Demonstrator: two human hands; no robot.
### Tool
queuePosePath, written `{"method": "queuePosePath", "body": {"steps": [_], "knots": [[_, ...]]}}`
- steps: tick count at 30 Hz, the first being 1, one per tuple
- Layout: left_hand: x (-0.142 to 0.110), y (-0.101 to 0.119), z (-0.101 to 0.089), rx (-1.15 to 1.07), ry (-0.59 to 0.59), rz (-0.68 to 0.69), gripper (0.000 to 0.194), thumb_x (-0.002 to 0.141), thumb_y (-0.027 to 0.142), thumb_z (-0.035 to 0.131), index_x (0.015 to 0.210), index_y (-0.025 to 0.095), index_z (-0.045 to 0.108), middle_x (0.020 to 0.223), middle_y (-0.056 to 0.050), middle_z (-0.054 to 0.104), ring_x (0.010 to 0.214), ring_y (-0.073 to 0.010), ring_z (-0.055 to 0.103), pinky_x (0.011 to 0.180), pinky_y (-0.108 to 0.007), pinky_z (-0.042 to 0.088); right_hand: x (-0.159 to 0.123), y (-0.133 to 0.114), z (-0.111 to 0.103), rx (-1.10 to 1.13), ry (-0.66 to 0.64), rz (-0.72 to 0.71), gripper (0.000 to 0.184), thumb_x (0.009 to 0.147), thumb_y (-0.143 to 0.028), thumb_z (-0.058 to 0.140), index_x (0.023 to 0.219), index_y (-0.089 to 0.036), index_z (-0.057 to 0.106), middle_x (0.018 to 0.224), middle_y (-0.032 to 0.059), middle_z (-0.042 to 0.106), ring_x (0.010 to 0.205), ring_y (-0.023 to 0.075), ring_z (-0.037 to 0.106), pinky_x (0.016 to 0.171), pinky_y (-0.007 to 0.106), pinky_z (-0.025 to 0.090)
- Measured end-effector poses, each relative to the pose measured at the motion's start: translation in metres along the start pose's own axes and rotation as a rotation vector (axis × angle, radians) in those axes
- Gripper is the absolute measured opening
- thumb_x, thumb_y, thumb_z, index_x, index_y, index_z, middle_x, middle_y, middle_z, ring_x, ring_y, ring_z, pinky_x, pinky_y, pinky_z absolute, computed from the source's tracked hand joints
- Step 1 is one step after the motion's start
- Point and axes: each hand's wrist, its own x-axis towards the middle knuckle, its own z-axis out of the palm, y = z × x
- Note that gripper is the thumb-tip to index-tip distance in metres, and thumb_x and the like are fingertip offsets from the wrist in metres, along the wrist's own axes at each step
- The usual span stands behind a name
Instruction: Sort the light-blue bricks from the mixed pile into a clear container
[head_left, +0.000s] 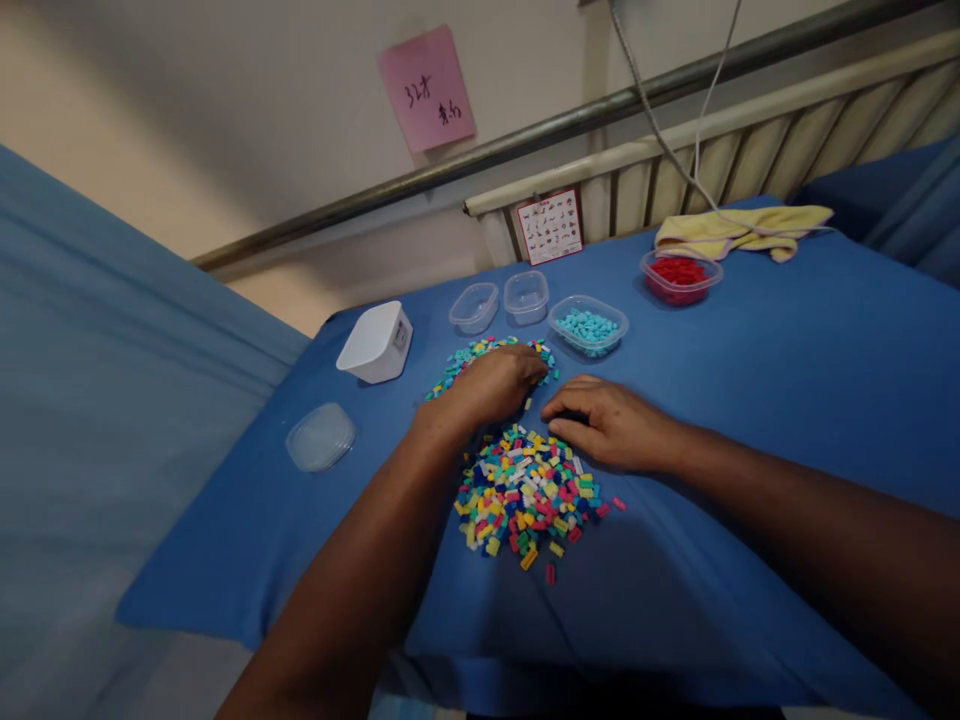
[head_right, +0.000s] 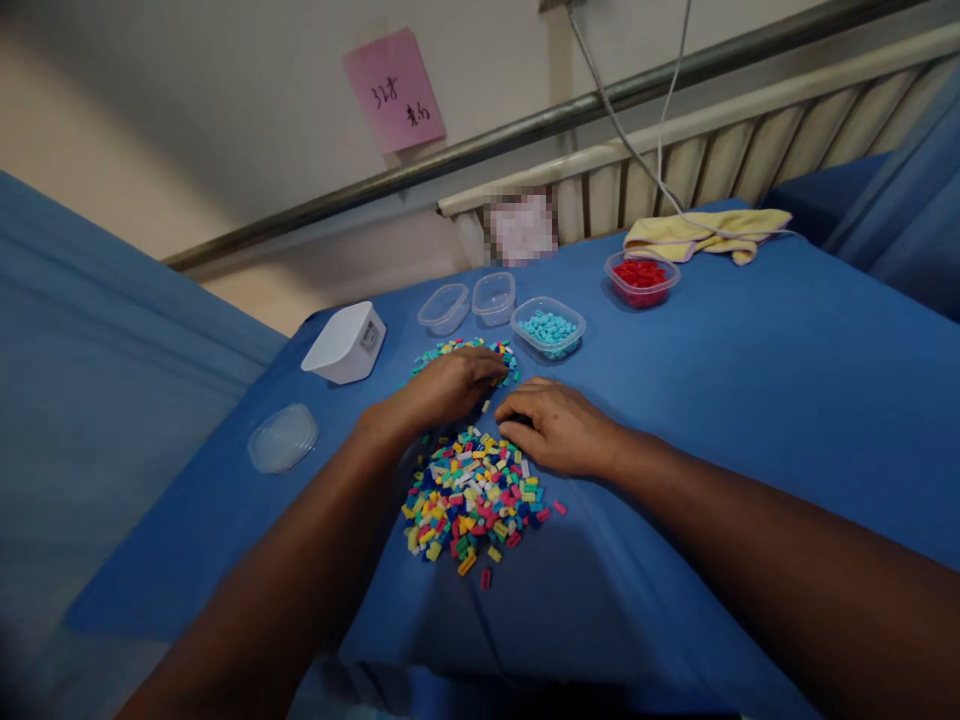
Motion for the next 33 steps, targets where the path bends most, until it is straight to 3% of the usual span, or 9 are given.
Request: {"method": "queuePosePath", "body": {"steps": [5,8,13,15,19,24,28,33], "knots": [[-0.014,0.003,0.0,0.058,-0.009,-0.057,0.029,0.098,0.008,0.057,0.112,0.014,0.082,0.114,-0.011,0.079,0.109,-0.0272,0.073,0.096,-0.036,0.055,-0.001,0.003,0.001,0.02,0.002,0.005,0.011,0.102,-0.021,0.068,0.107,-0.023,0.078,0.104,0.0065,0.082,0.101,0.0254,0.074,0.095,0.042,0.055],[-0.027,0.001,-0.008,-0.044,-0.055,-0.079,0.032,0.092,0.004,0.06,0.11,0.017,0.083,0.113,-0.006,0.081,0.105,-0.0233,0.074,0.096,-0.033,0.055,-0.002,0.003,0.001,0.017,-0.002,0.013,0.011,0.103,-0.022,0.068,0.107,-0.023,0.078,0.104,0.006,0.082,0.101,0.0251,0.074,0.094,0.042,0.055],[-0.039,-0.012,-0.015,-0.195,0.145,-0.228,0.03,0.097,0.011,0.059,0.117,0.018,0.081,0.117,-0.006,0.08,0.106,-0.0214,0.075,0.096,-0.033,0.056,-0.002,0.001,0.0,-0.002,-0.007,0.011,0.011,0.104,-0.022,0.067,0.108,-0.023,0.078,0.106,0.0065,0.082,0.102,0.0252,0.074,0.094,0.042,0.056],[-0.038,-0.014,-0.012,-0.182,0.171,-0.236,0.03,0.1,0.014,0.059,0.121,0.018,0.08,0.121,-0.008,0.08,0.111,-0.0228,0.074,0.1,-0.035,0.056,-0.002,0.0,0.0,-0.003,-0.005,0.008,0.012,0.104,-0.022,0.067,0.108,-0.022,0.078,0.105,0.0067,0.082,0.102,0.0251,0.074,0.094,0.042,0.056],[-0.03,-0.004,-0.001,-0.097,0.083,-0.159,0.036,0.1,0.012,0.057,0.128,0.019,0.079,0.123,-0.01,0.077,0.116,-0.0251,0.071,0.104,-0.036,0.054,-0.002,0.001,0.0,-0.008,-0.008,0.011,0.013,0.105,-0.024,0.066,0.108,-0.021,0.078,0.104,0.0081,0.082,0.101,0.0263,0.074,0.094,0.044,0.056],[-0.022,0.017,0.005,-0.036,0.007,-0.116,0.028,0.106,0.021,0.052,0.111,0.017,0.079,0.107,-0.012,0.075,0.106,-0.0281,0.069,0.092,-0.038,0.053,-0.003,0.003,0.0,-0.009,-0.015,0.004,0.014,0.105,-0.024,0.066,0.109,-0.022,0.079,0.107,0.0086,0.082,0.103,0.0269,0.074,0.094,0.045,0.056],[-0.026,0.022,0.006,-0.105,0.008,-0.148,0.021,0.102,0.021,0.058,0.106,0.016,0.078,0.105,-0.01,0.074,0.1,-0.0257,0.069,0.087,-0.035,0.052,-0.003,0.003,0.001,-0.002,-0.003,0.006,0.014,0.104,-0.024,0.067,0.111,-0.022,0.079,0.11,0.0095,0.082,0.106,0.0272,0.074,0.096,0.045,0.056],[-0.044,0.017,-0.008,-0.345,-0.11,-0.01,0.023,0.096,0.015,0.062,0.109,0.019,0.08,0.105,-0.005,0.076,0.098,-0.0201,0.07,0.089,-0.029,0.053,-0.002,0.0,0.0,0.014,-0.004,0.012,0.014,0.104,-0.025,0.067,0.108,-0.021,0.08,0.103,0.0078,0.082,0.099,0.0257,0.075,0.091,0.042,0.056]]}}
